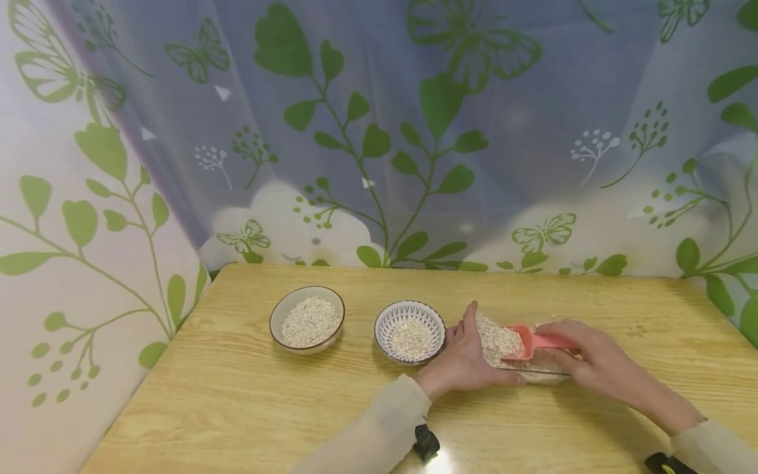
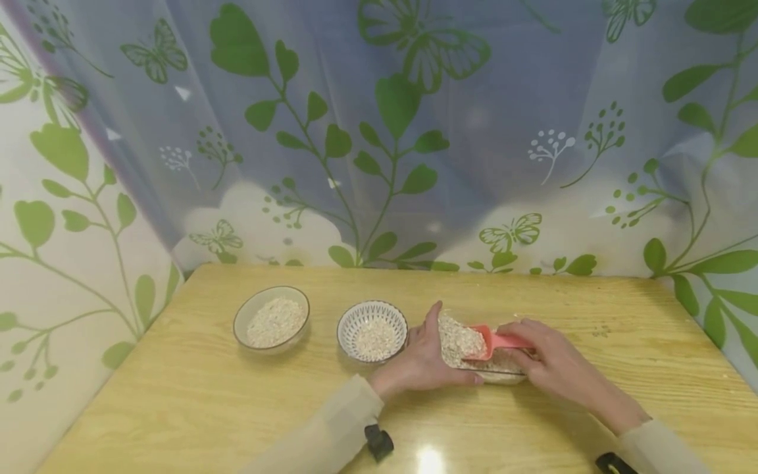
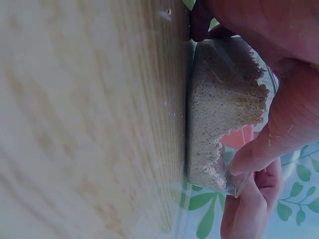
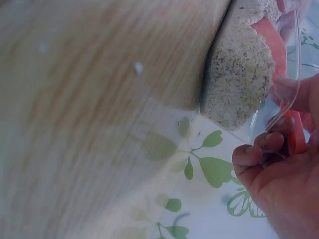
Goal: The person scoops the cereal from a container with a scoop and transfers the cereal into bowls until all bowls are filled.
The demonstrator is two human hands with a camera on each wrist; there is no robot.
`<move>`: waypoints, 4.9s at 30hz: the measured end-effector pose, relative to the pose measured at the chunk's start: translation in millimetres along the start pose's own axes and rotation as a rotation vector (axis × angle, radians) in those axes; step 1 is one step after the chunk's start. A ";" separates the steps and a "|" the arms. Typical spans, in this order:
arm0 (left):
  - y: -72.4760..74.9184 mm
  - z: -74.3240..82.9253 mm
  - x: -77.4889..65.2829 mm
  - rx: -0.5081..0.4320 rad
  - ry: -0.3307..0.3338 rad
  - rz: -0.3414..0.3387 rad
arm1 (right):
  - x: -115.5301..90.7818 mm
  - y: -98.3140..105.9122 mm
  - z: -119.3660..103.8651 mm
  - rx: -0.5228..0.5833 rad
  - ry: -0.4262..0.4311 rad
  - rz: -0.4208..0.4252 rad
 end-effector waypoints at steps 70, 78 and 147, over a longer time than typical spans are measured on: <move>122.5 -51.7 -49.1 0.053 -0.114 0.164 | 31.2 16.3 -9.5 0.533 -0.264 0.010; 121.0 -61.2 -42.2 -0.049 -0.090 0.096 | 47.7 5.9 -27.1 0.497 -0.242 -0.042; 119.9 -67.1 -39.3 -0.149 -0.086 -0.015 | 68.4 -7.6 -145.6 -0.565 0.559 0.247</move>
Point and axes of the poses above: each hand's wrist, its own x-axis towards the middle knuckle, its own y-axis out of the back of the hand, z = x × y, the point moved 8 cm from there along x, towards the middle knuckle, and after that the axes turned 13 degrees about -x, right-handed, at the moved point
